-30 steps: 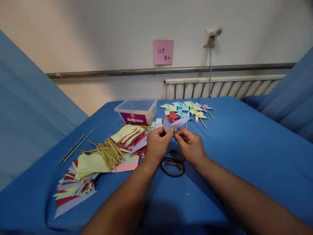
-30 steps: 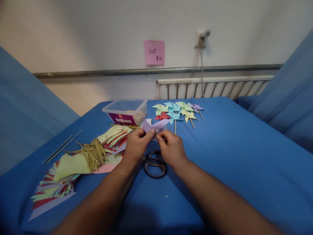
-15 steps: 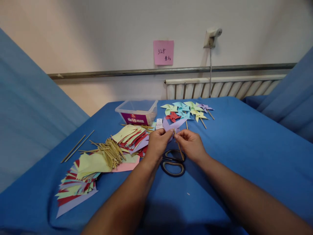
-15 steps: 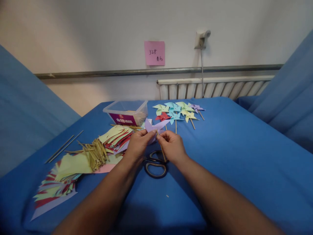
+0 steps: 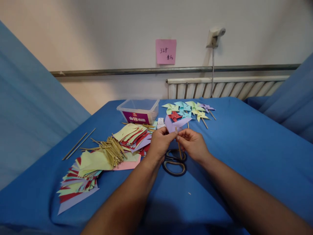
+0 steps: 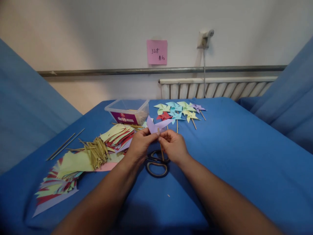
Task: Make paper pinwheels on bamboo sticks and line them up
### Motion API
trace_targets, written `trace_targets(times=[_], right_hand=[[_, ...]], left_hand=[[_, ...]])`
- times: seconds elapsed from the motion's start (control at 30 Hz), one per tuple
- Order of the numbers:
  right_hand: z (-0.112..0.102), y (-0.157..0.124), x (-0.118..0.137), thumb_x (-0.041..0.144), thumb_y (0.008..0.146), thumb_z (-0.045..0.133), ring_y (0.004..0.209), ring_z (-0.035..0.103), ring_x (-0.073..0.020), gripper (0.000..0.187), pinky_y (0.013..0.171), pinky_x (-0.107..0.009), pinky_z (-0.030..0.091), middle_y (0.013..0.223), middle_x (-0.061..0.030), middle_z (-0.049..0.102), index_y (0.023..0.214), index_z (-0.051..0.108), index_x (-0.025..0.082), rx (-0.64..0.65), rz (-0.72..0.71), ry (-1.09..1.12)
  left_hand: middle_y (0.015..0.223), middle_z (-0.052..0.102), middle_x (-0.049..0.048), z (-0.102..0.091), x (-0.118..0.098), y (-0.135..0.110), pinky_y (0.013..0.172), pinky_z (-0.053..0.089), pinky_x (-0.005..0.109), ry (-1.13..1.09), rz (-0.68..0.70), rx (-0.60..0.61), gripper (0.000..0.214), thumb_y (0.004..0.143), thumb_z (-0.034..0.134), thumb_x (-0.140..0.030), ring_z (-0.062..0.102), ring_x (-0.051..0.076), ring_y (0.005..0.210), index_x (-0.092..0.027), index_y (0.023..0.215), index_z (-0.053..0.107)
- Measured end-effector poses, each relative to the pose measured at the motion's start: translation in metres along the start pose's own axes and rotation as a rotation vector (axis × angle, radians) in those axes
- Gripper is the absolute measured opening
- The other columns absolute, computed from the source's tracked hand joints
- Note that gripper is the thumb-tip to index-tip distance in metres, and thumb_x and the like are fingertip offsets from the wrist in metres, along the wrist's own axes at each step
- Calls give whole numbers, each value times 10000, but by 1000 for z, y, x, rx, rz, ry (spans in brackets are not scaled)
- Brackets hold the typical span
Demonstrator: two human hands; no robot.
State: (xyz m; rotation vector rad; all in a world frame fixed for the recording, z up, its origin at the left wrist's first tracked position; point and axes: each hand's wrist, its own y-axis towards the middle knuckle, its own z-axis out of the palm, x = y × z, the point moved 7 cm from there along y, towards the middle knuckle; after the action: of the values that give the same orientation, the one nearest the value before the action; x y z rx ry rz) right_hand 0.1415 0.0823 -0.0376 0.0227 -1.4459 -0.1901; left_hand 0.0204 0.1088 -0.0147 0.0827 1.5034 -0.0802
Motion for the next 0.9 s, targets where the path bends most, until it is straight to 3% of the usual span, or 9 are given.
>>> trace_targets(times=[0.13, 0.23, 0.33, 0.57, 0.9], right_hand=[[-6, 1, 4, 466, 693, 736, 453, 482, -108, 296, 434, -246, 399, 568, 30, 589, 717, 615, 197, 8, -22, -97], [-25, 4, 15, 433, 712, 747, 544, 539, -126, 269, 523, -260, 443, 641, 8, 640, 774, 653, 188, -111, -85, -178], [-35, 10, 18, 424, 702, 776, 676, 618, -157, 303, 633, -283, 486, 760, -20, 703, 864, 679, 186, -118, -84, -38], [-20, 13, -2, 366, 608, 864, 718, 671, -187, 360, 698, -315, 523, 858, -67, 767, 885, 755, 164, 76, 160, 241], [-17, 14, -4, 315, 602, 863, 701, 681, -177, 316, 696, -312, 530, 837, -55, 770, 864, 763, 169, 45, 144, 290]], left_hand=[[698, 696, 38, -3, -3, 0, 611, 413, 257, 70, -1, -20, 255, 589, 765, -290, 572, 146, 628, -103, 762, 747], [709, 703, 44, -4, -3, 0, 611, 417, 260, 79, -25, -16, 290, 576, 783, -296, 570, 145, 621, -98, 786, 758], [723, 712, 51, 2, 0, -2, 616, 434, 262, 24, -92, 55, 302, 562, 802, -296, 583, 146, 620, -105, 794, 766], [731, 720, 79, 11, 6, -6, 594, 429, 265, 25, -138, 174, 264, 581, 807, -274, 585, 144, 602, -104, 778, 762], [707, 708, 76, 10, 15, -2, 567, 422, 258, 7, -160, 162, 267, 591, 805, -286, 581, 139, 579, -101, 778, 754]])
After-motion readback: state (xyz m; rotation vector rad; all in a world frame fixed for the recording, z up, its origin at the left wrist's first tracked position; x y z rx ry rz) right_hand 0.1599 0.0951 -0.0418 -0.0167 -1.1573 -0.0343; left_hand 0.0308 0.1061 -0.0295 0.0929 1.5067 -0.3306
